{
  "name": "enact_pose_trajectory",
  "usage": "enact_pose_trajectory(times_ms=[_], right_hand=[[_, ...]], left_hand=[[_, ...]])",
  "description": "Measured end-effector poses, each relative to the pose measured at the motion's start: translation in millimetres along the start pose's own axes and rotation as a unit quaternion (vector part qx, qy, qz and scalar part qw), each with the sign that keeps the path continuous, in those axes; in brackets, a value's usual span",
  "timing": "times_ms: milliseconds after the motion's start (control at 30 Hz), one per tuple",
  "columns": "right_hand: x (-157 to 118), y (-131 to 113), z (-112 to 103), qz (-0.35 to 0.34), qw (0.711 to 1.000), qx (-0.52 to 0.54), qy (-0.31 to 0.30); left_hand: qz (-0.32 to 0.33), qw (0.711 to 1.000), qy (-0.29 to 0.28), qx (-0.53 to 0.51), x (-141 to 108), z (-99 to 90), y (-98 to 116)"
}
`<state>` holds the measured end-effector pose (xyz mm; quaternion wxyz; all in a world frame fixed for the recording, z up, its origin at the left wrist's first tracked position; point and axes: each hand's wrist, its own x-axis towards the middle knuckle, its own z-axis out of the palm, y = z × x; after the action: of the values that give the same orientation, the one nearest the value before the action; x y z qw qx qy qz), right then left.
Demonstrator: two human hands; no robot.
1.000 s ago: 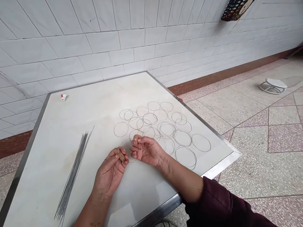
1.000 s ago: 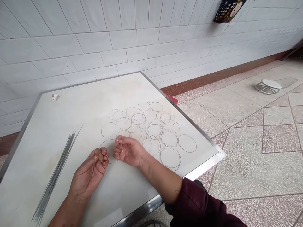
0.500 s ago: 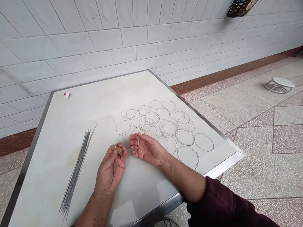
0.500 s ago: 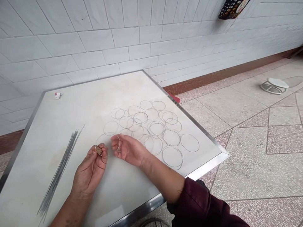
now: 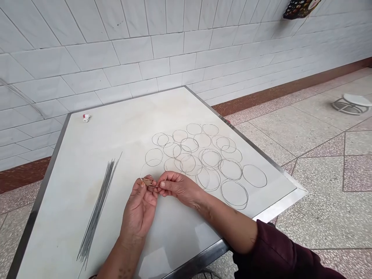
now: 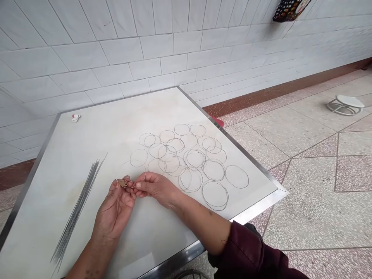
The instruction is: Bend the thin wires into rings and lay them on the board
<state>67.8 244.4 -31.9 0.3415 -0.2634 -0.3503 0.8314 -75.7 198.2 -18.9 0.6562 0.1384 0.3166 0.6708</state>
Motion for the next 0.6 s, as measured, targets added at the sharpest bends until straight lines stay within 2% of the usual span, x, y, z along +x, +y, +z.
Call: enact_pose_trajectory(times_ms=[100, 333, 600], right_hand=[[0.0, 0.2, 0.4, 0.003, 1.0, -0.005, 0.008], [1.4, 5.4, -2.7, -0.006, 0.999, -0.043, -0.009], [-0.7, 4.9, -3.4, -0.007, 0.997, -0.078, 0.004]], left_hand=[[0.002, 1.0, 0.003, 0.005, -0.6, 1.3, -0.5], [0.018, 0.998, 0.061, -0.01, 0.3, -7.0, 0.6], [0.028, 0.997, 0.062, 0.029, 1.2, -4.1, 2.2]])
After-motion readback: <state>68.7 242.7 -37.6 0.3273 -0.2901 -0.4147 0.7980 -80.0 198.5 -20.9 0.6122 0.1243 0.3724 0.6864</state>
